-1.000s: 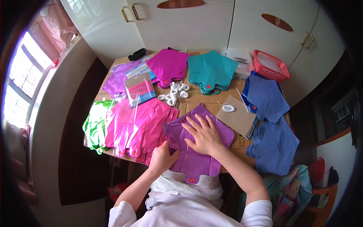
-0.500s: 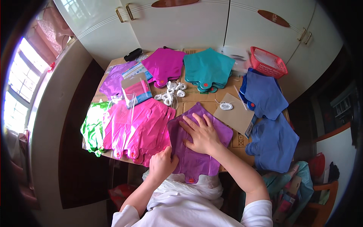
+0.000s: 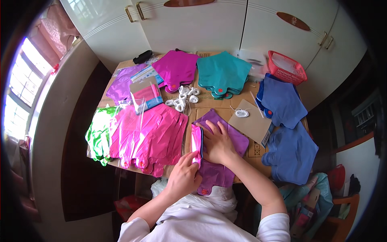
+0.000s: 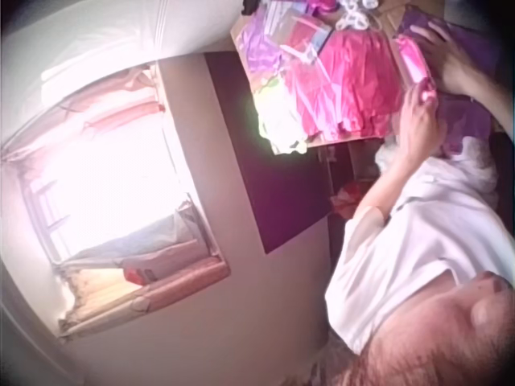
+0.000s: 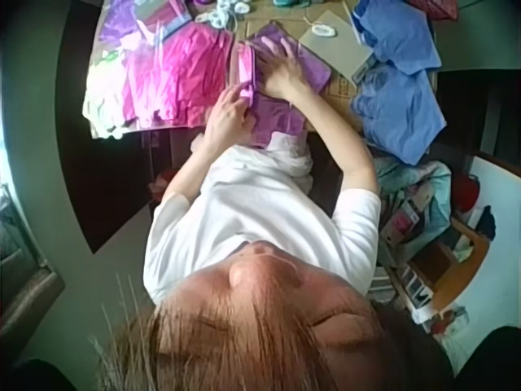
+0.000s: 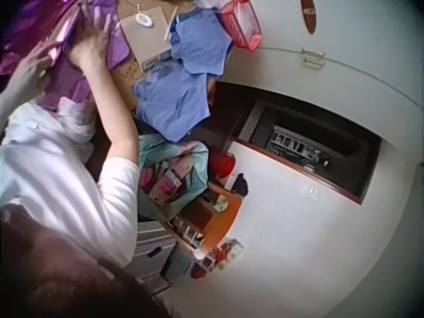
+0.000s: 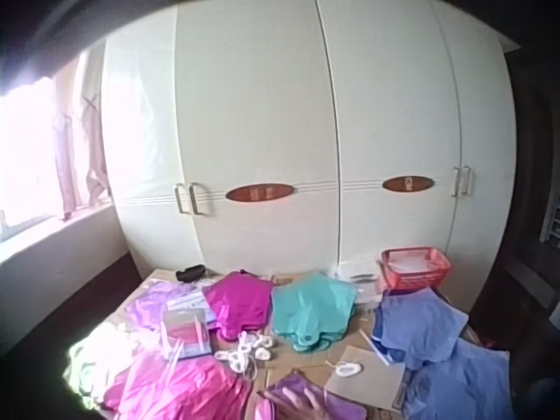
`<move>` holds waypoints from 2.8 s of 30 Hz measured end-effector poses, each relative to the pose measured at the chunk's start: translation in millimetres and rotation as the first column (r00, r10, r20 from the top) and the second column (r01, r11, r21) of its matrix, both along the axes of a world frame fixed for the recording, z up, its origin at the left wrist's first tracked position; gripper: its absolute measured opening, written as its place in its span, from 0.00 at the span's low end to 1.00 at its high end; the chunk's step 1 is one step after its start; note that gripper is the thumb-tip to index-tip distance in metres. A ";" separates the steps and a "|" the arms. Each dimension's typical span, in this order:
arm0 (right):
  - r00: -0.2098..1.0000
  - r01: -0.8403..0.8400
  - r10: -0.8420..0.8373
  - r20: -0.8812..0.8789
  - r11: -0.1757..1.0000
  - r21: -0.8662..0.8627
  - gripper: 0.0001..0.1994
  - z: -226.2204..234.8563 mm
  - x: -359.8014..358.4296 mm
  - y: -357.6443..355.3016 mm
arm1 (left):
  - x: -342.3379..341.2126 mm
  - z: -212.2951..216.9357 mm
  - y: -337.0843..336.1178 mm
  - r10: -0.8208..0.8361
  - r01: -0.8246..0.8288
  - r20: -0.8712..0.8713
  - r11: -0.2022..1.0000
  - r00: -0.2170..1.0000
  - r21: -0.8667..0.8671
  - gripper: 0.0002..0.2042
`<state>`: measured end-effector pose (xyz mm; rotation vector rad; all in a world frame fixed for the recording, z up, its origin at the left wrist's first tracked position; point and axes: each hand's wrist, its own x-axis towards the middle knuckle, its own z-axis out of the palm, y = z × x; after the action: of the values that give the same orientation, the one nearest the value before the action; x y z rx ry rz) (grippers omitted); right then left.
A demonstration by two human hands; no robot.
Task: Folding colored plastic sheets and placing them into clear plastic pouches on a workstation.
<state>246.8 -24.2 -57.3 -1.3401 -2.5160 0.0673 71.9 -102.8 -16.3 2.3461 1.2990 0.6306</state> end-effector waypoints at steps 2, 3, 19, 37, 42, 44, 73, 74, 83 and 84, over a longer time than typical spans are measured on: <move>1.000 0.000 0.000 -0.006 1.000 0.003 0.30 0.0 0.2 -0.2 | 3.3 -6.1 -2.0 -0.009 0.009 0.009 1.000 1.000 0.004 0.07; 1.000 0.003 -0.003 -0.019 1.000 -0.002 0.30 -1.5 0.2 -0.6 | 3.3 -10.3 -2.6 -0.012 0.012 0.015 1.000 1.000 0.009 0.07; 0.978 -0.008 0.012 -0.207 1.000 0.021 0.21 -9.0 4.1 1.5 | -20.0 -9.1 -2.8 0.298 -0.110 0.393 0.894 0.870 -0.434 0.26; 0.984 -0.013 0.025 -0.174 0.997 0.072 0.22 -11.9 1.2 0.4 | -36.9 -18.1 74.3 0.463 -0.463 -0.030 0.878 0.886 -0.119 0.15; 0.986 -0.019 0.033 -0.164 0.996 0.087 0.22 -11.6 0.4 1.3 | -38.2 -20.2 73.7 0.466 -0.466 -0.024 0.878 0.884 -0.109 0.17; 0.986 -0.021 0.036 -0.165 0.995 0.092 0.22 -13.4 -0.1 2.7 | -39.2 -15.2 59.5 0.474 -0.475 0.028 0.880 0.880 0.007 0.17; 0.916 0.175 -0.176 -0.360 0.984 -0.034 0.08 -9.7 14.6 86.4 | 15.8 -55.7 -46.2 0.923 0.621 0.186 -0.070 0.338 -0.781 0.21; 0.915 0.177 -0.170 -0.365 0.984 -0.016 0.08 -10.9 15.3 86.0 | 16.6 -57.2 -46.2 0.921 0.612 0.182 -0.073 0.343 -0.787 0.22; 0.957 -0.048 0.045 -0.286 0.999 -0.005 0.13 9.7 -12.9 3.2 | 20.9 -62.0 -46.1 0.933 0.568 0.140 -0.079 0.331 -0.819 0.22; 0.964 -0.050 0.063 -0.258 0.997 0.056 0.13 3.5 -12.3 1.1 | 21.4 -60.6 -45.7 0.932 0.561 0.142 -0.075 0.334 -0.824 0.22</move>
<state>234.4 -23.1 -53.8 -1.1577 -2.3196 0.1797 93.2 -148.5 -76.9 -0.0083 0.9091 0.5435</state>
